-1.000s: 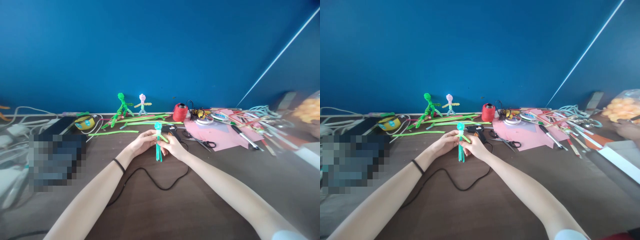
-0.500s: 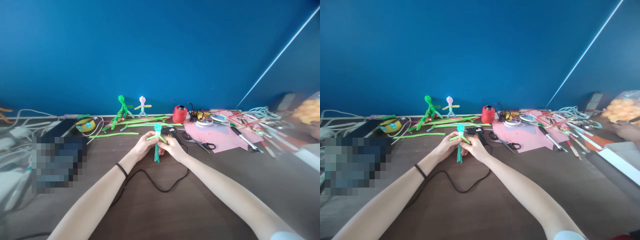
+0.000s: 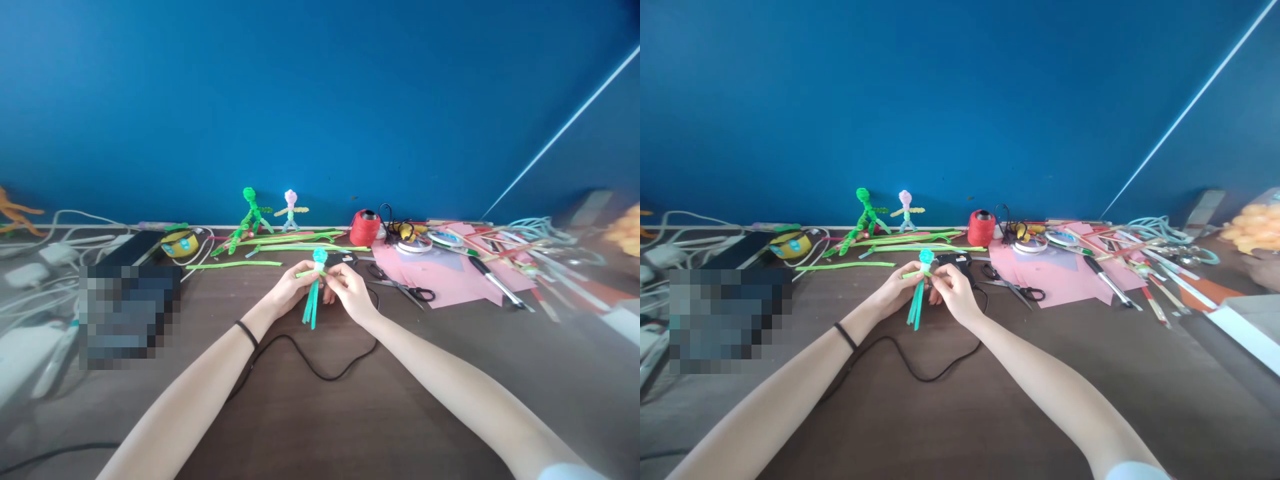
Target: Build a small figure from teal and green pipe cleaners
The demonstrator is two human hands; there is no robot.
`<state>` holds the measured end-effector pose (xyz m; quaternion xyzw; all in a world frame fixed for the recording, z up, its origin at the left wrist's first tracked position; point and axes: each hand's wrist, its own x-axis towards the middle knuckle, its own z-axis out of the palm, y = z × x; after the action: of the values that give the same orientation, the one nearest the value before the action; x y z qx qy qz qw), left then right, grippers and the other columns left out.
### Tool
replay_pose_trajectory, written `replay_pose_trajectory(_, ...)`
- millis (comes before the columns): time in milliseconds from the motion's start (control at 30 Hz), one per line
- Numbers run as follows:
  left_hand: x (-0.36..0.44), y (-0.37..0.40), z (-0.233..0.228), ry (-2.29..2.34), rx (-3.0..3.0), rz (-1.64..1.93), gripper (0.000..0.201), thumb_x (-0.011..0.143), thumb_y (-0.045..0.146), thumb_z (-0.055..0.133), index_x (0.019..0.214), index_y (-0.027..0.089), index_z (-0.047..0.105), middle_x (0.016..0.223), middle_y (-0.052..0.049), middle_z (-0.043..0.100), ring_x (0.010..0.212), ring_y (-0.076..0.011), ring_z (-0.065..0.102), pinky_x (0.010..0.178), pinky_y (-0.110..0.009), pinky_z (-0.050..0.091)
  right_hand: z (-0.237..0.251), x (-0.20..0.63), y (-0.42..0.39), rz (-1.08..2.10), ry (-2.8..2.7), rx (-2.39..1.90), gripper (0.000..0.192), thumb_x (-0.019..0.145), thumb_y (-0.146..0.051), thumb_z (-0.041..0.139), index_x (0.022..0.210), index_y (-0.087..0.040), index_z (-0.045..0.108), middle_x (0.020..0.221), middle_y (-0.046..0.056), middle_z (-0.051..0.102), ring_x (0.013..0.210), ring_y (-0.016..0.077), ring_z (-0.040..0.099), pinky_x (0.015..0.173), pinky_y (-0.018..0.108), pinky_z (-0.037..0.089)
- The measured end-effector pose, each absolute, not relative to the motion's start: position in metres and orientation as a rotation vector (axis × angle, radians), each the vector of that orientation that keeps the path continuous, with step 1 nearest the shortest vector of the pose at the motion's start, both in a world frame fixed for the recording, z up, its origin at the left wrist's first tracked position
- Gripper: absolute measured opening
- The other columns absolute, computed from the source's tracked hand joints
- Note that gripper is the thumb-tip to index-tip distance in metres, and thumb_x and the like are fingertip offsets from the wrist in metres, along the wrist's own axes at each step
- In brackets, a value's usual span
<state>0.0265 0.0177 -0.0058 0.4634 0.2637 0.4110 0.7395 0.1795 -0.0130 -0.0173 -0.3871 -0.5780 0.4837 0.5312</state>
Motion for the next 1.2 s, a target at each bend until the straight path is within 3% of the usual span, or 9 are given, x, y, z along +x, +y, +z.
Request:
replay_pose_trajectory(233,0.025,0.018,-0.004,0.655,1.051,0.903,0.02,0.067,0.028,0.068,0.075,0.015,0.055,0.058,0.002,0.056,0.057,-0.0094,0.053,0.063,-0.024,0.04,-0.015,0.181,-0.013,1.127,-1.383,-0.979,0.02,0.08,-0.037,0.053,0.079,-0.017,0.05,0.046,-0.004,0.056,0.041,0.0105,0.053,0.043,0.022,0.039)
replay_pose_trajectory(667,0.026,0.02,-0.002,0.697,0.878,0.971,0.022,0.063,0.023,0.072,0.076,0.013,0.058,0.062,0.002,0.056,0.06,-0.008,0.054,0.064,-0.022,0.043,-0.015,0.18,-0.011,1.2,-1.512,-1.056,0.018,0.079,-0.035,0.053,0.082,-0.018,0.051,0.052,-0.003,0.056,0.047,0.0116,0.054,0.047,0.023,0.04)
replay_pose_trajectory(867,0.015,0.03,0.011,0.646,0.802,1.09,0.02,0.062,0.018,0.07,0.076,0.012,0.057,0.06,0.003,0.051,0.05,-0.0044,0.046,0.044,-0.016,0.034,-0.014,0.176,-0.011,1.051,-1.715,-1.157,0.011,0.079,-0.023,0.049,0.085,-0.018,0.057,0.069,0.0,0.058,0.057,0.0111,0.054,0.054,0.023,0.043)
replay_pose_trajectory(1067,-0.003,0.04,0.027,0.718,0.783,1.22,0.018,0.058,0.016,0.072,0.07,0.01,0.059,0.063,0.001,0.054,0.049,-0.0038,0.046,0.041,-0.015,0.035,0.002,0.157,0.007,0.702,-2.024,-1.268,0.014,0.078,-0.015,0.05,0.083,-0.014,0.063,0.085,0.005,0.06,0.073,0.0132,0.058,0.071,0.026,0.045)
replay_pose_trajectory(1200,-0.015,0.046,0.033,0.875,0.845,1.243,0.016,0.057,0.018,0.073,0.065,0.01,0.062,0.062,-0.001,0.057,0.051,-0.0064,0.05,0.045,-0.018,0.041,0.009,0.128,0.022,0.492,-2.23,-1.337,0.032,0.08,-0.015,0.047,0.111,-0.017,0.057,0.117,0.008,0.054,0.088,0.0164,0.059,0.079,0.027,0.044)
